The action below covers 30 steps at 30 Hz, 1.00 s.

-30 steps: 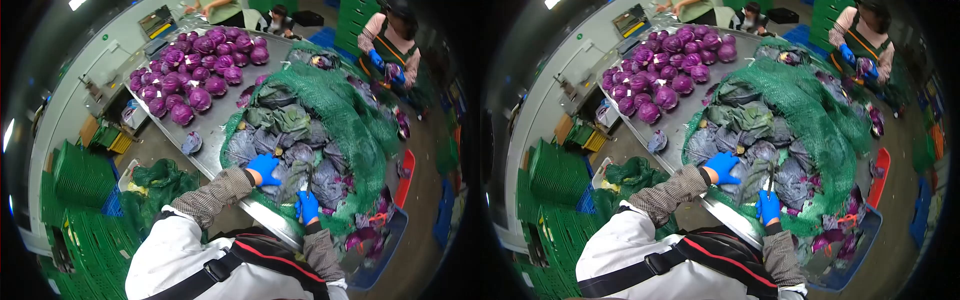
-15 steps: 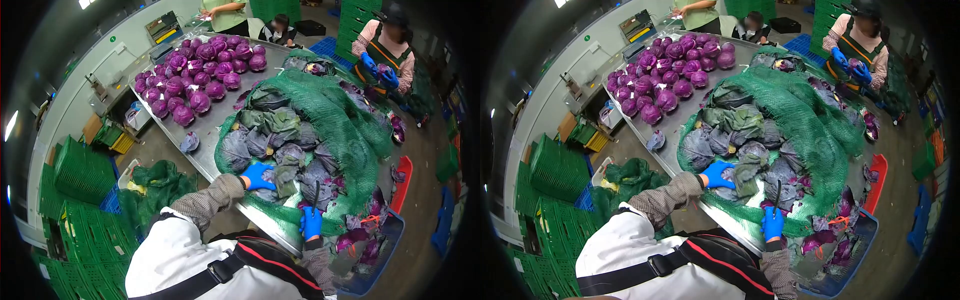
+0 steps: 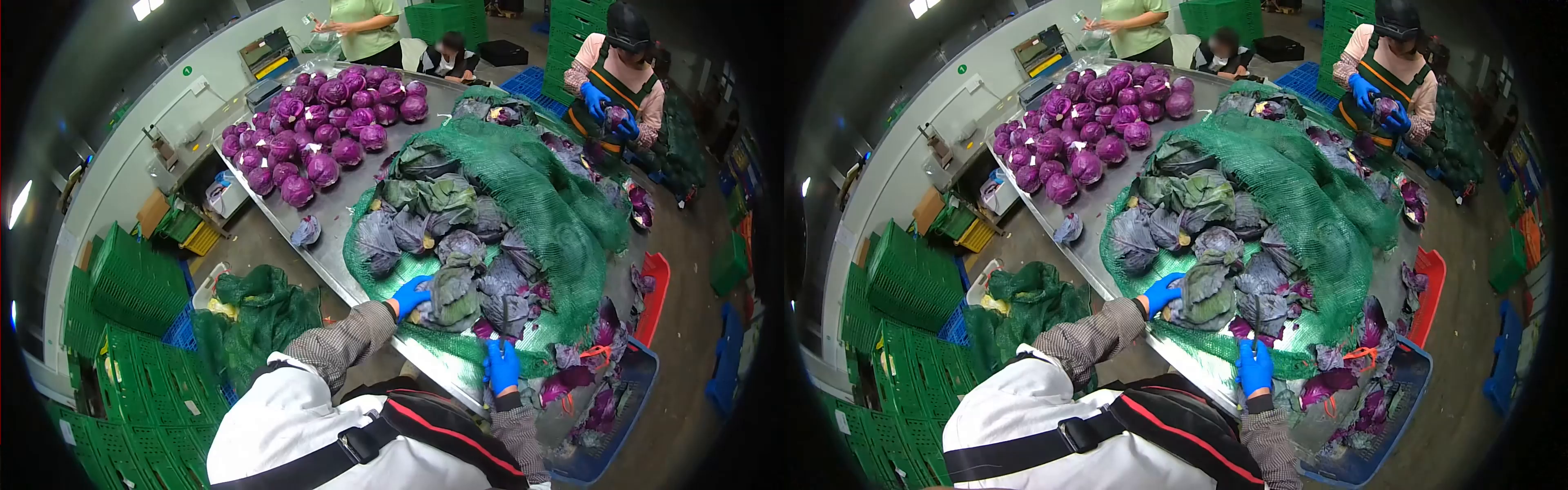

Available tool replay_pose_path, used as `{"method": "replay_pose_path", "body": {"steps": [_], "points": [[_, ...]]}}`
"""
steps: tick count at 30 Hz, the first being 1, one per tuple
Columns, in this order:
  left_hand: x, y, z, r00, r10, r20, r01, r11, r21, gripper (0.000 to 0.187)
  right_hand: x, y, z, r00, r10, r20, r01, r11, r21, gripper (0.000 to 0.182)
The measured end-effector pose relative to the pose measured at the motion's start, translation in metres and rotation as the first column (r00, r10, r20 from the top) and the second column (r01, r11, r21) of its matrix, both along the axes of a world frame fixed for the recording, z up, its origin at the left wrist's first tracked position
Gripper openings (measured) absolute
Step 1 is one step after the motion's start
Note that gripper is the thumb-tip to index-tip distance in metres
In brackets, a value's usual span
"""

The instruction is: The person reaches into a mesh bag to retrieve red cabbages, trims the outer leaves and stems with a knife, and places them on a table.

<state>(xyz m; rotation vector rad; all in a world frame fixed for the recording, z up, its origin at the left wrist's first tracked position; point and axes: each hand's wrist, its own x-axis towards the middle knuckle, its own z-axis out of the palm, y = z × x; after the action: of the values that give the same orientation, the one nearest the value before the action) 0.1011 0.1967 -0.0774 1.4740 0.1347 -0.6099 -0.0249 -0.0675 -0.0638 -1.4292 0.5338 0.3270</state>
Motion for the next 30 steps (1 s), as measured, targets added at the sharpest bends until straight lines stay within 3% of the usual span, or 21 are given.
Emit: {"method": "replay_pose_path", "body": {"steps": [1, 3, 4, 5, 7, 9, 10, 11, 12, 13, 15, 16, 19, 20, 21, 23, 25, 26, 27, 29, 30], "points": [[-0.006, -0.005, 0.009, 1.0, -0.002, 0.002, 0.002, 1.0, -0.001, 0.055, -0.002, 0.0, 0.003, 1.0, -0.002, 0.002, 0.002, 1.0, -0.001, 0.021], [-0.012, -0.016, 0.024, 0.959, 0.01, -0.285, -0.142, 0.884, -0.446, 0.052, -0.002, 0.001, 0.012, 0.987, 0.103, 0.127, -0.095, 0.993, -0.067, 0.032], [-0.016, -0.019, 0.025, 0.96, -0.037, -0.278, -0.107, 0.867, -0.486, 0.054, -0.003, -0.003, 0.001, 0.966, 0.097, 0.241, -0.078, 0.993, -0.087, 0.049], [-0.019, -0.027, 0.036, 0.958, -0.039, -0.284, -0.108, 0.869, -0.483, 0.054, -0.004, -0.004, 0.009, 0.968, 0.093, 0.235, -0.075, 0.994, -0.084, 0.049], [-0.025, -0.049, 0.072, 0.922, -0.12, -0.368, -0.12, 0.815, -0.567, 0.058, -0.002, -0.006, 0.045, 0.817, 0.101, 0.567, -0.041, 0.992, -0.118, 0.061], [-0.033, -0.069, 0.085, 0.944, -0.171, -0.282, 0.007, 0.865, -0.502, 0.064, -0.007, -0.01, 0.065, 0.836, 0.072, 0.545, -0.011, 0.993, -0.114, 0.066], [-0.038, -0.075, 0.092, 0.933, -0.298, -0.2, 0.165, 0.852, -0.497, 0.07, -0.005, -0.018, 0.069, 0.856, -0.014, 0.517, 0.042, 0.998, -0.043, 0.065], [-0.05, -0.088, 0.124, 0.953, -0.3, -0.053, 0.261, 0.893, -0.367, 0.079, -0.012, -0.032, 0.066, 0.849, -0.114, 0.515, 0.133, 0.991, -0.001, 0.056], [-0.054, -0.098, 0.122, 0.899, -0.339, 0.278, 0.383, 0.916, -0.122, 0.089, -0.018, -0.045, 0.075, 0.88, -0.201, 0.43, 0.133, 0.974, 0.182, 0.045], [-0.059, -0.109, 0.12, 0.713, -0.404, 0.573, 0.408, 0.904, 0.131, 0.099, -0.023, -0.06, 0.082, 0.899, -0.276, 0.339, 0.145, 0.92, 0.365, 0.034], [-0.063, -0.137, 0.152, 0.443, -0.678, 0.587, 0.264, 0.724, 0.637, 0.114, -0.034, -0.08, 0.047, 0.927, -0.363, 0.094, 0.248, 0.781, 0.573, 0.016], [-0.062, -0.152, 0.129, 0.332, -0.59, 0.736, 0.228, 0.807, 0.545, 0.115, -0.036, -0.086, 0.024, 0.939, -0.345, 0.011, 0.254, 0.711, 0.655, 0.026], [-0.065, -0.193, 0.077, 0.49, -0.605, 0.628, 0.398, 0.796, 0.456, 0.108, -0.047, -0.098, -0.02, 0.917, -0.302, -0.26, 0.399, 0.679, 0.616, 0.043], [-0.064, -0.201, 0.047, 0.524, -0.619, 0.586, 0.402, 0.786, 0.47, 0.105, -0.048, -0.095, -0.054, 0.876, -0.434, -0.212, 0.468, 0.655, 0.594, 0.041], [-0.067, -0.212, 0.038, 0.602, -0.604, 0.522, 0.404, 0.795, 0.454, 0.101, -0.057, -0.103, -0.045, 0.846, -0.426, -0.321, 0.532, 0.719, 0.446, 0.039], [-0.069, -0.225, 0.028, 0.558, -0.675, 0.483, 0.345, 0.718, 0.605, 0.095, -0.067, -0.105, -0.031, 0.807, -0.527, -0.265, 0.572, 0.81, 0.129, 0.035], [-0.072, -0.238, 0.021, 0.538, -0.67, 0.512, 0.215, 0.696, 0.685, 0.094, -0.078, -0.113, -0.002, 0.917, -0.398, -0.001, 0.389, 0.896, -0.213, 0.033], [-0.07, -0.241, 0.017, 0.542, -0.657, 0.524, 0.191, 0.703, 0.685, 0.094, -0.082, -0.12, 0.001, 0.944, -0.179, 0.278, 0.314, 0.748, -0.585, 0.028], [-0.067, -0.246, 0.013, 0.555, -0.628, 0.545, 0.208, 0.739, 0.64, 0.094, -0.086, -0.123, 0.007, 0.941, -0.193, 0.277, 0.324, 0.745, -0.583, 0.028], [-0.066, -0.252, 0.015, 0.562, -0.671, 0.484, 0.286, 0.707, 0.647, 0.095, -0.094, -0.126, 0.029, 0.982, 0.072, 0.175, 0.117, 0.494, -0.861, 0.023], [-0.068, -0.254, 0.017, 0.558, -0.678, 0.479, 0.295, 0.701, 0.649, 0.095, -0.096, -0.124, 0.035, 0.976, 0.118, 0.186, 0.123, 0.407, -0.905, 0.02]]}}
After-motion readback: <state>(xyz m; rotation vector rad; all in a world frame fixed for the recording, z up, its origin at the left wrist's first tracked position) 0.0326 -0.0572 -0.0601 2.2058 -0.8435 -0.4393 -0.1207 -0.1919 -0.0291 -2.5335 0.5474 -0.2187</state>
